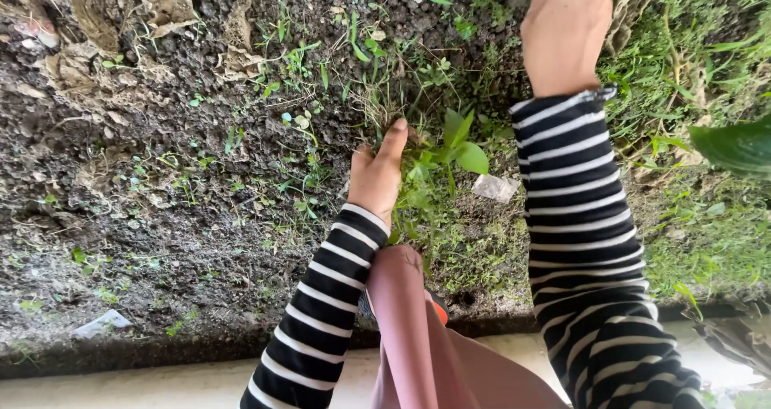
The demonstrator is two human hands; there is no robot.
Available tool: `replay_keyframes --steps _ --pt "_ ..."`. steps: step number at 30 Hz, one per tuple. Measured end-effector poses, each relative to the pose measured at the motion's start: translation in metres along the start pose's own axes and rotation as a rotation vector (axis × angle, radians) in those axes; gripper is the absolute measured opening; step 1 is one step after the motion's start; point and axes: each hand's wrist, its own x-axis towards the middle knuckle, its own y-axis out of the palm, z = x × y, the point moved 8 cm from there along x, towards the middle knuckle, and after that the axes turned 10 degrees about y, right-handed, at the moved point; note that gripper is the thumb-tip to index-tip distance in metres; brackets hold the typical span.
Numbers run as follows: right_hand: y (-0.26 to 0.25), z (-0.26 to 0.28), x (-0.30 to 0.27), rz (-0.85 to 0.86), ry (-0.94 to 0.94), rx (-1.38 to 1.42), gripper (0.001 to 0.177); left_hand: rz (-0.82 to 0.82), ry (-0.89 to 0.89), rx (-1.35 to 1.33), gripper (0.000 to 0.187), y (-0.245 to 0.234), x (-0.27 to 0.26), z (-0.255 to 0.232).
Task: Weeding a garden area manually next to a white PVC pipe.
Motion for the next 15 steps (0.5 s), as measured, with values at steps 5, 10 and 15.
replay_keyframes --steps 5,10,15 --pt "-0.055 0.134 -0.034 0.274 -0.061 0.128 0.015 -0.004 0.023 -0.088 0.063 0.003 -0.005 -0.008" --pt "-0.078 0.212 -0.070 0.470 -0.069 0.261 0.012 0.217 0.043 -0.428 0.057 0.018 -0.026 -0.044" --pt "-0.083 0.187 -0.039 0.417 -0.132 0.317 0.018 0.156 0.254 -0.452 0.035 0.000 -0.030 -0.066"
